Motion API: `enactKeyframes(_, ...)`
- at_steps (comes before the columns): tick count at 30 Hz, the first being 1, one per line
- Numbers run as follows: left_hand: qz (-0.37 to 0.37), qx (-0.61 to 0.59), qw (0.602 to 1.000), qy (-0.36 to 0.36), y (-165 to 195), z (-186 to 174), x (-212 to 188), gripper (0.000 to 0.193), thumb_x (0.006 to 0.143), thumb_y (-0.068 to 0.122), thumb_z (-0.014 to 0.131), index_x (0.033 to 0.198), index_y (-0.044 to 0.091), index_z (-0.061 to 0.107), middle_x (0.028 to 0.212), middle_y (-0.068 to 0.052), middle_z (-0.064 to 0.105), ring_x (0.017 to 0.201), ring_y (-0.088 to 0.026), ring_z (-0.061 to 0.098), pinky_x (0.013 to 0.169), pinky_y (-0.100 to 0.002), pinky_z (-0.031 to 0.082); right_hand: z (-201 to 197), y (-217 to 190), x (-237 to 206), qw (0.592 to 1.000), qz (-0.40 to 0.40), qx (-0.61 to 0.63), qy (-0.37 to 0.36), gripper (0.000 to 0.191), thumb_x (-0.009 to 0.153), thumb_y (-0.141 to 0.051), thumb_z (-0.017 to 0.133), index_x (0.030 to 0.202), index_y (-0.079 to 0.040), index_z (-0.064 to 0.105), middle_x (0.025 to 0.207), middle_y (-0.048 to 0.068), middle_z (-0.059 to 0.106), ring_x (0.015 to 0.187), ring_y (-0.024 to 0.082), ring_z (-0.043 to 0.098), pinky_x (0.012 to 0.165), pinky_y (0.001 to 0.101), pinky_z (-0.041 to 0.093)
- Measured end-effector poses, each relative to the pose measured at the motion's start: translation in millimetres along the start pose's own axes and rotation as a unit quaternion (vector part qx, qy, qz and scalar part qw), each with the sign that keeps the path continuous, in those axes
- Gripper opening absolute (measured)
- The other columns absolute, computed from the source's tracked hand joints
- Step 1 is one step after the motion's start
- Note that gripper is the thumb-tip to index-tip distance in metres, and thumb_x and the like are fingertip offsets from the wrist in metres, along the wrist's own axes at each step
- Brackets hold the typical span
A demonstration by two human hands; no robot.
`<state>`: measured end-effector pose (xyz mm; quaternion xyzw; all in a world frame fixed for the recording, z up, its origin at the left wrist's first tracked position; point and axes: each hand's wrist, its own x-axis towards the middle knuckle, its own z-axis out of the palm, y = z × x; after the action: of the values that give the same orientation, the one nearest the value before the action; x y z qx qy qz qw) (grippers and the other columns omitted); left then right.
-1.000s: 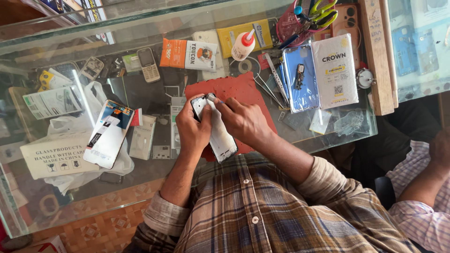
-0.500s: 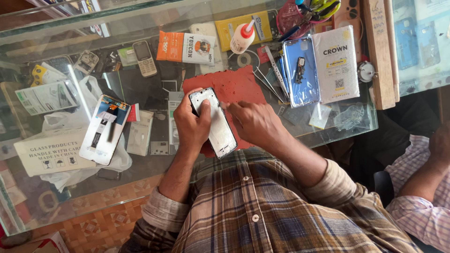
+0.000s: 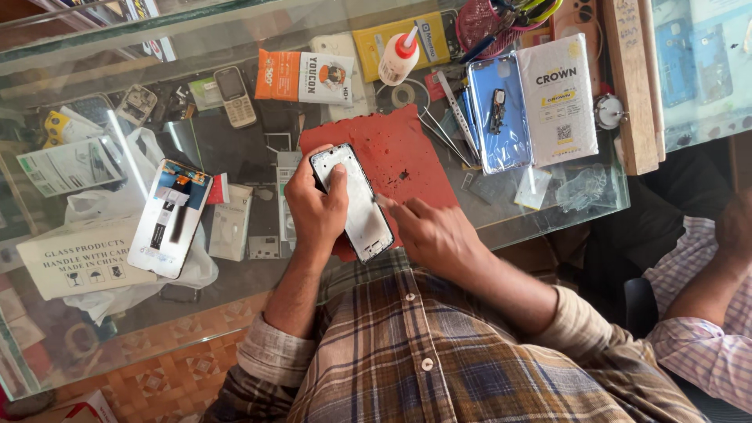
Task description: The person holds a disassembled phone frame and scrapes old adhesive and residue from its edges with a small blade tool. They apply liquid from a bottle onto the frame, continue scraping around the perimeter, and wipe debris from the red mat while working.
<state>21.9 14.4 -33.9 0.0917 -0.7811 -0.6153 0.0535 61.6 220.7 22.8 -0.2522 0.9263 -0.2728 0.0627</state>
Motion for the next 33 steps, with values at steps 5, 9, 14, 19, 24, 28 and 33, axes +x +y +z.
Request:
enactKeyframes(5,0.052,0.018,0.998,0.010,-4,0,1,0.028,0.096,0.008,0.067,0.121,-0.004,0.066,0.096,-0.010,0.073,0.084,-0.016,0.069,0.078,-0.031,0.056,13,-1,-7,0.999,0.024,0.019,0.027,0.040,0.092,-0.009,0.064,0.131,-0.010,0.062,0.086,0.009,0.066,0.062,0.033,0.065,0.049,0.0447,0.051)
enactKeyframes(9,0.022,-0.014,1.000,0.004,-4,1,-2,0.028,0.096,0.009,0.065,0.121,-0.004,0.065,0.095,-0.009,0.073,0.082,-0.015,0.067,0.076,-0.031,0.056,21,1,0,0.999,0.020,0.014,0.032,0.033,0.098,-0.011,0.064,0.131,-0.006,0.059,0.088,0.012,0.063,0.067,0.034,0.066,0.052,0.0457,0.050)
enactKeyframes(14,0.051,0.012,0.999,0.011,-1,-1,-2,0.027,0.096,0.008,0.066,0.121,-0.004,0.066,0.096,-0.010,0.073,0.084,-0.015,0.068,0.077,-0.030,0.056,3,-14,-29,0.999,0.024,0.029,-0.008,0.043,0.089,-0.008,0.062,0.132,-0.005,0.062,0.083,0.012,0.065,0.061,0.035,0.065,0.048,0.0458,0.051)
enactKeyframes(19,0.042,0.004,0.999,0.009,-2,-1,-4,0.027,0.096,0.008,0.066,0.121,-0.004,0.066,0.097,-0.009,0.072,0.084,-0.013,0.067,0.077,-0.029,0.056,18,-5,0,0.999,0.019,0.017,0.038,0.040,0.094,-0.010,0.065,0.133,-0.006,0.059,0.088,0.011,0.065,0.067,0.034,0.066,0.051,0.0454,0.050)
enactKeyframes(24,0.011,-0.011,1.000,0.012,-4,-1,-5,0.028,0.095,0.008,0.067,0.120,-0.004,0.066,0.096,-0.008,0.072,0.084,-0.012,0.066,0.077,-0.030,0.056,20,-5,-21,1.000,0.014,0.003,0.012,0.046,0.092,-0.007,0.063,0.137,-0.004,0.059,0.085,0.012,0.063,0.065,0.033,0.065,0.051,0.0445,0.050)
enactKeyframes(28,0.042,-0.017,0.999,0.024,-6,-4,-6,0.029,0.097,0.010,0.068,0.123,-0.004,0.066,0.105,-0.009,0.072,0.093,-0.014,0.067,0.084,-0.030,0.056,1,-11,-68,0.999,0.023,0.038,0.007,0.032,0.093,-0.014,0.064,0.125,-0.009,0.064,0.088,0.012,0.068,0.064,0.031,0.067,0.053,0.0405,0.052)
enactKeyframes(33,0.128,-0.138,0.977,0.097,-7,-9,-10,0.034,0.110,0.006,0.065,0.139,0.001,0.049,0.136,-0.018,0.058,0.123,-0.021,0.060,0.109,-0.036,0.051,-4,9,-56,0.927,0.196,0.311,0.080,0.024,0.100,-0.008,0.056,0.121,0.002,0.063,0.087,0.014,0.071,0.059,0.022,0.066,0.051,0.0369,0.050)
